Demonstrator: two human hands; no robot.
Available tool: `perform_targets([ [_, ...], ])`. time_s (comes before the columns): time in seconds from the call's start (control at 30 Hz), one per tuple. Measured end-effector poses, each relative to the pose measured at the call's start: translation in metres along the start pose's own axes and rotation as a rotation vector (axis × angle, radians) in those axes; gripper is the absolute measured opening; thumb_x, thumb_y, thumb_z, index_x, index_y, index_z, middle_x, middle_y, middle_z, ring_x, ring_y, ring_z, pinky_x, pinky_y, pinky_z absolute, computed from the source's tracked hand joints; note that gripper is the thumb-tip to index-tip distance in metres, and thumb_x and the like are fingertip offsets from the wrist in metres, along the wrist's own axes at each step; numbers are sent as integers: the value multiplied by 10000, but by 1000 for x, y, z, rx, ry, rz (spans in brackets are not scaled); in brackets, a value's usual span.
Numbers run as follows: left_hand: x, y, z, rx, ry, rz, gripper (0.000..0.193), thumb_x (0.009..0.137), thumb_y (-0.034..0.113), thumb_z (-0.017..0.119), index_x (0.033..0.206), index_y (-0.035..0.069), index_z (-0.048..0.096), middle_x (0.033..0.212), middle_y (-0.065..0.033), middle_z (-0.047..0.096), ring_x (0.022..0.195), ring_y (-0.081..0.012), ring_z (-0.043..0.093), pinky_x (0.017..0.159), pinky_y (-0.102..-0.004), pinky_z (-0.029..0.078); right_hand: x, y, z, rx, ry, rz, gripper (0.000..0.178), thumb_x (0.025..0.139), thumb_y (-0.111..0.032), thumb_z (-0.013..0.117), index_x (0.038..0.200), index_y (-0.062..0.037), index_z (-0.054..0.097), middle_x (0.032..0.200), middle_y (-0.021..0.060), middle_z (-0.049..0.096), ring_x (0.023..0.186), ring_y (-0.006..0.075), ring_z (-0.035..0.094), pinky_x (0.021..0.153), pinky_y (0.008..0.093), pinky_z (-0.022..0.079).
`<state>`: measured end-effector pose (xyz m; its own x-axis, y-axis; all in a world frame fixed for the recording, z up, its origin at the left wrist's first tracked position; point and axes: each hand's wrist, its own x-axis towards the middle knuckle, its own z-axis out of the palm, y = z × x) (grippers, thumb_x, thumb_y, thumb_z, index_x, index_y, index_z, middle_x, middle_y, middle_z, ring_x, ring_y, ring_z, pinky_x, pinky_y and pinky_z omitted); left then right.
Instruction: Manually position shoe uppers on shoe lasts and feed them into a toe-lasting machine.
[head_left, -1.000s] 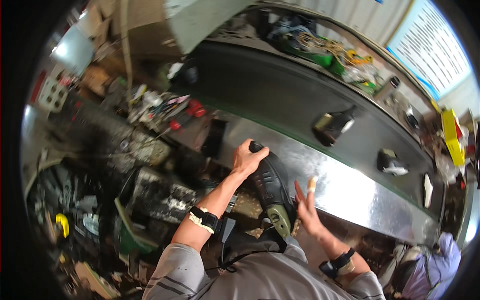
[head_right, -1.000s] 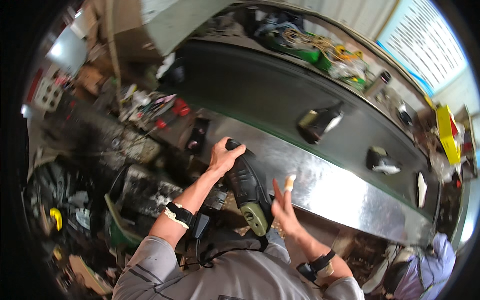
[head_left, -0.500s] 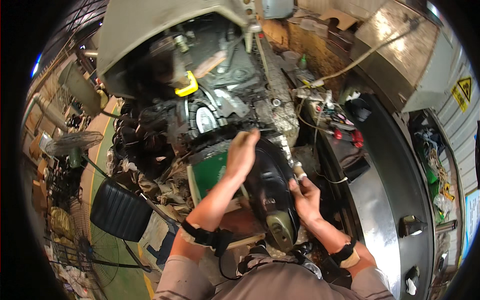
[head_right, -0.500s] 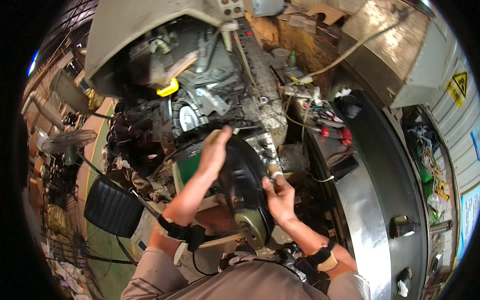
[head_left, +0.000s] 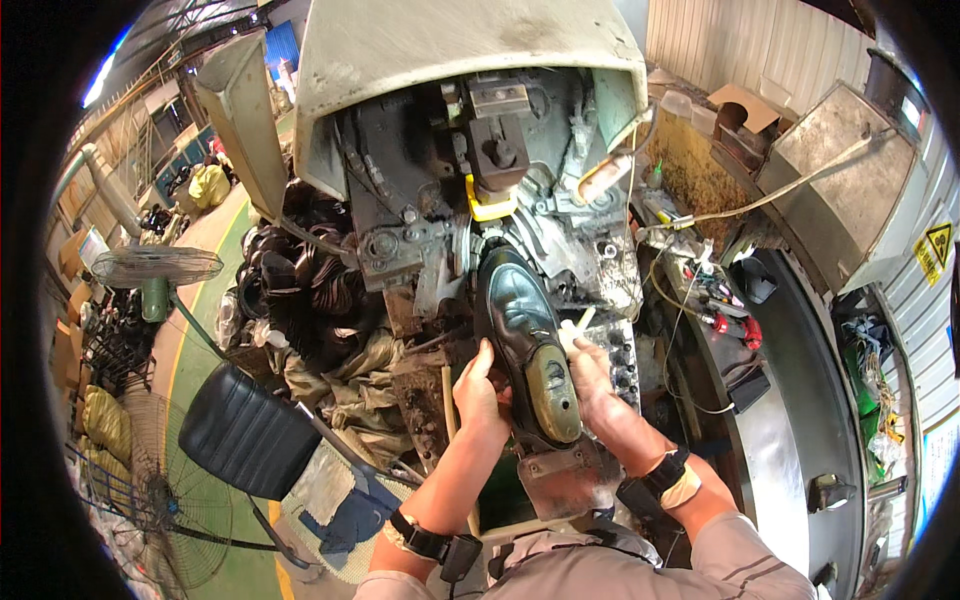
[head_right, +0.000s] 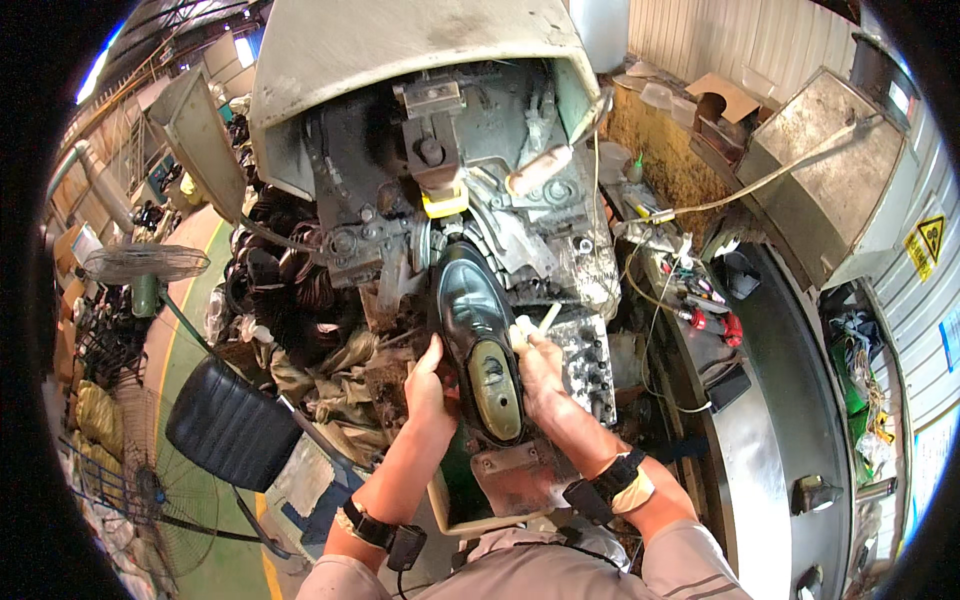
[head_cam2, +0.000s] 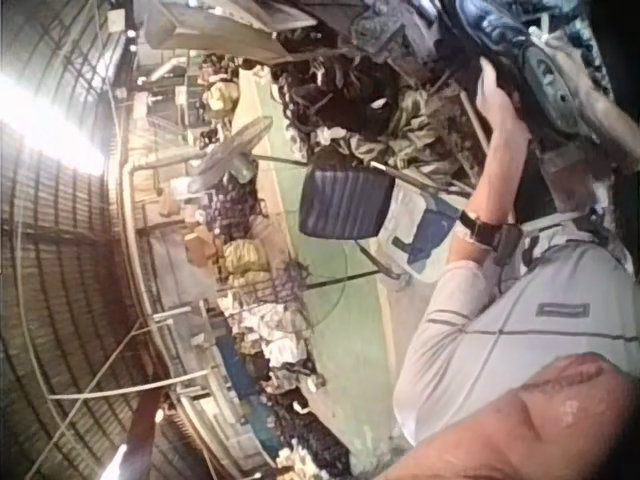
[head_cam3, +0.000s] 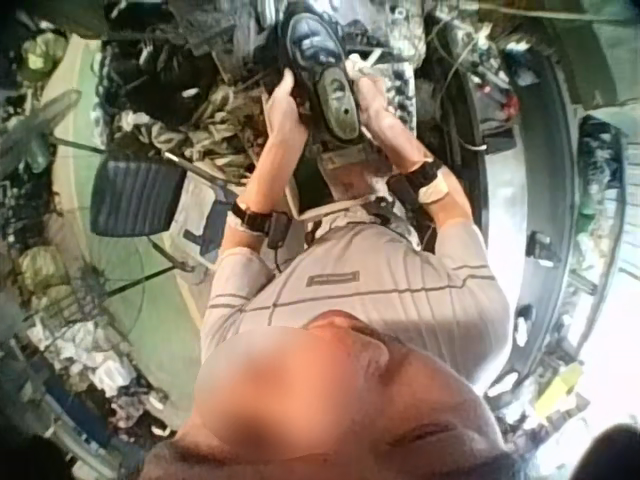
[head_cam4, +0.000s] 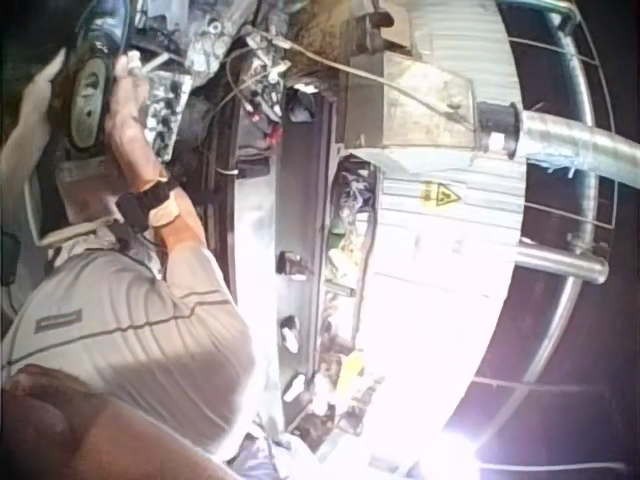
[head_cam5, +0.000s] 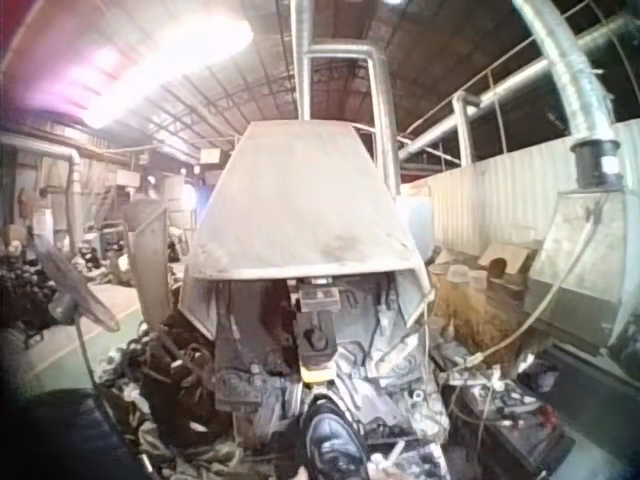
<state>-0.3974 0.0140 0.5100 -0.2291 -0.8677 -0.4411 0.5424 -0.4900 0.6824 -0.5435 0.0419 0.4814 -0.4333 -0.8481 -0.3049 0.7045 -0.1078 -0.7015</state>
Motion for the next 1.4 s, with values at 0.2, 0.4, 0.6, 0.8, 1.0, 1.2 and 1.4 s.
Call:
perform_targets([
  [0.2,27,4,9,-46,63,-17,308,978,344,638,1032,48,705,924,-78,719,763,-191,682,663,-322,549,24,7,10,35,-66,33,77,964,-97,613,1019,-48,636,907,46,663,765,155,648,701,323,581],
  [0.4,55,12,17,-21,136,-77,321,964,374,649,1019,65,715,900,-80,725,748,-197,668,667,-338,528,56,11,13,31,-34,18,118,972,-78,604,1075,-31,639,939,26,641,811,127,610,748,297,548],
  [0.6,80,7,13,-182,121,-67,272,968,262,669,1053,4,687,1018,-83,711,821,-180,669,699,-320,541,70,10,18,-13,31,22,142,989,-84,619,1110,-13,638,950,-3,630,845,98,587,784,250,514],
  [0.8,83,6,16,-112,172,4,265,971,245,672,1037,-12,674,997,-68,694,831,-175,655,723,-308,530,78,14,17,-41,97,42,399,977,-72,631,1343,53,532,1023,9,632,854,87,589,764,234,507],
  [1.0,112,-26,1,-147,186,151,251,980,226,664,1006,-24,663,964,-67,692,849,-165,632,792,-319,510,95,27,2,44,-31,29,333,970,-69,636,1284,18,573,1035,34,672,820,107,638,724,255,546],
  [1.2,132,-39,-11,-122,190,181,226,983,228,667,937,8,686,914,-50,694,775,-147,628,699,-292,514,95,29,12,58,-9,-71,322,977,-83,634,1287,-26,569,1031,71,701,842,158,690,731,313,589],
  [1.4,133,-32,-5,-172,138,90,271,992,268,652,992,-2,675,926,-54,695,778,-152,647,692,-310,535,99,26,14,119,0,-30,299,982,-81,634,1269,-34,564,1037,79,685,823,163,688,712,314,599],
])
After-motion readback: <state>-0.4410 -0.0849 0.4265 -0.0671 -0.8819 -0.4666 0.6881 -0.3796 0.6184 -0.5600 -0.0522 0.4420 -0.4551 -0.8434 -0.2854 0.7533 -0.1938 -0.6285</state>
